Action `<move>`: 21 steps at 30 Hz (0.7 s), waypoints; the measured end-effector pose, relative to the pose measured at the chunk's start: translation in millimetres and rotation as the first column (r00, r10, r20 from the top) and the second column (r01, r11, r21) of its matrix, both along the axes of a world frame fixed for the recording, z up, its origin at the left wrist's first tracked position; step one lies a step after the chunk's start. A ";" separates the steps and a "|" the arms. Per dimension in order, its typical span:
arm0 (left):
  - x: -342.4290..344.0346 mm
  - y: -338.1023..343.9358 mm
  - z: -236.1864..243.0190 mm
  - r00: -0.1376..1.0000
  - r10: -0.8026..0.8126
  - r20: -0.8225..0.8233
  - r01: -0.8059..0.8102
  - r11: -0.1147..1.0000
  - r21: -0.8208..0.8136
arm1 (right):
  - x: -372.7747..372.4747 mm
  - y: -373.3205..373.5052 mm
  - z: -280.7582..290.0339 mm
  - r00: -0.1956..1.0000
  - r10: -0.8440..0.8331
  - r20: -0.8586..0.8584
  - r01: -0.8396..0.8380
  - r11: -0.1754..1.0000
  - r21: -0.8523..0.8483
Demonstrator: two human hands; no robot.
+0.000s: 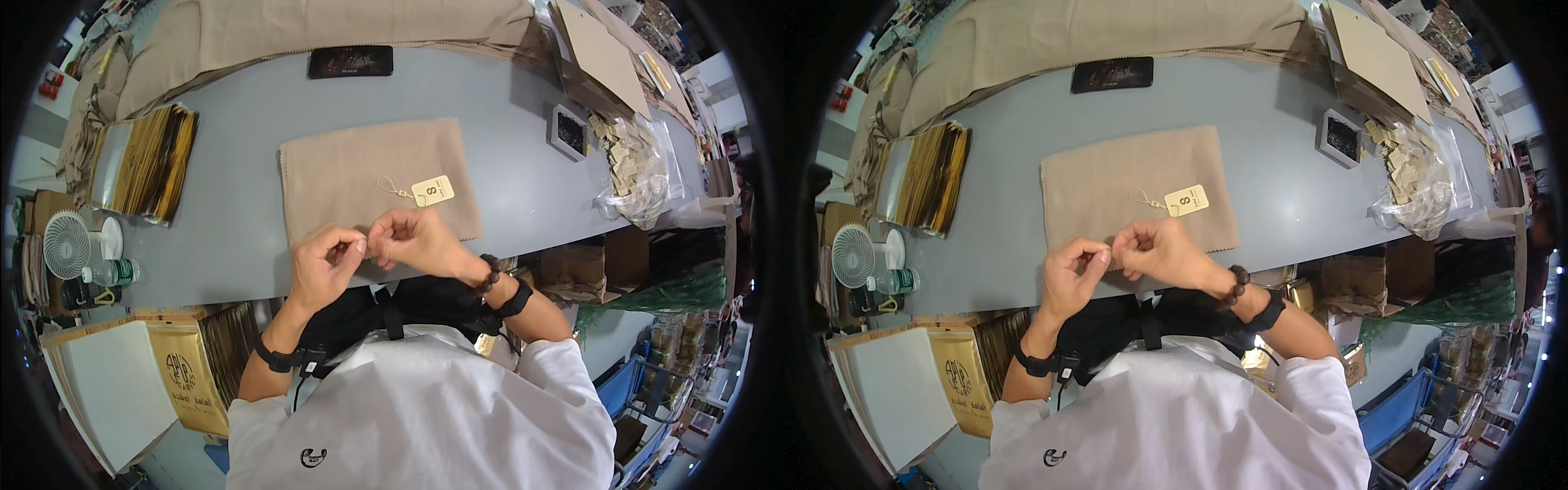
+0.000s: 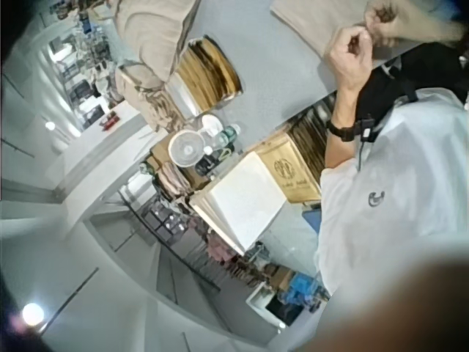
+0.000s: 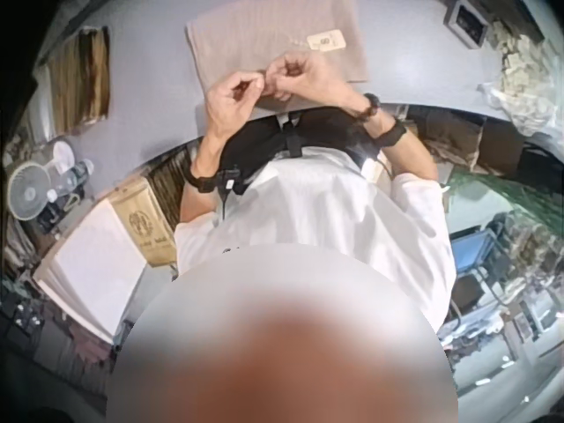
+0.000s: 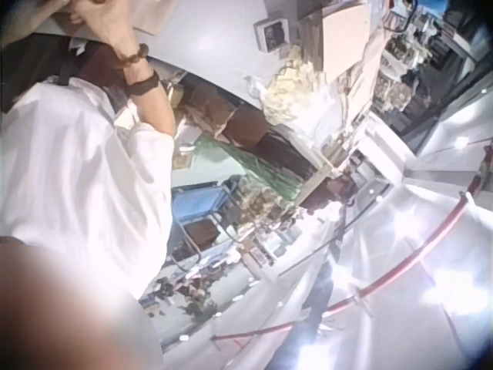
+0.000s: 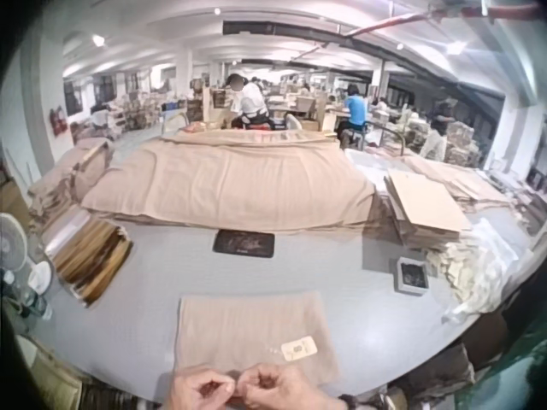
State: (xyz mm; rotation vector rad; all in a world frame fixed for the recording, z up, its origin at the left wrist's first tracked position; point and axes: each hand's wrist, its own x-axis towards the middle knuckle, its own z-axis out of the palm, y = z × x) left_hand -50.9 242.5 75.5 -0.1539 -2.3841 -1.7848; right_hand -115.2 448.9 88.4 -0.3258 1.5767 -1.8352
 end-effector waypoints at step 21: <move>-32.7 -17.2 -7.8 0.901 -0.076 -0.427 -0.202 0.797 -0.569 | -43.9 -26.1 5.2 0.626 0.311 -0.715 0.220 0.809 0.545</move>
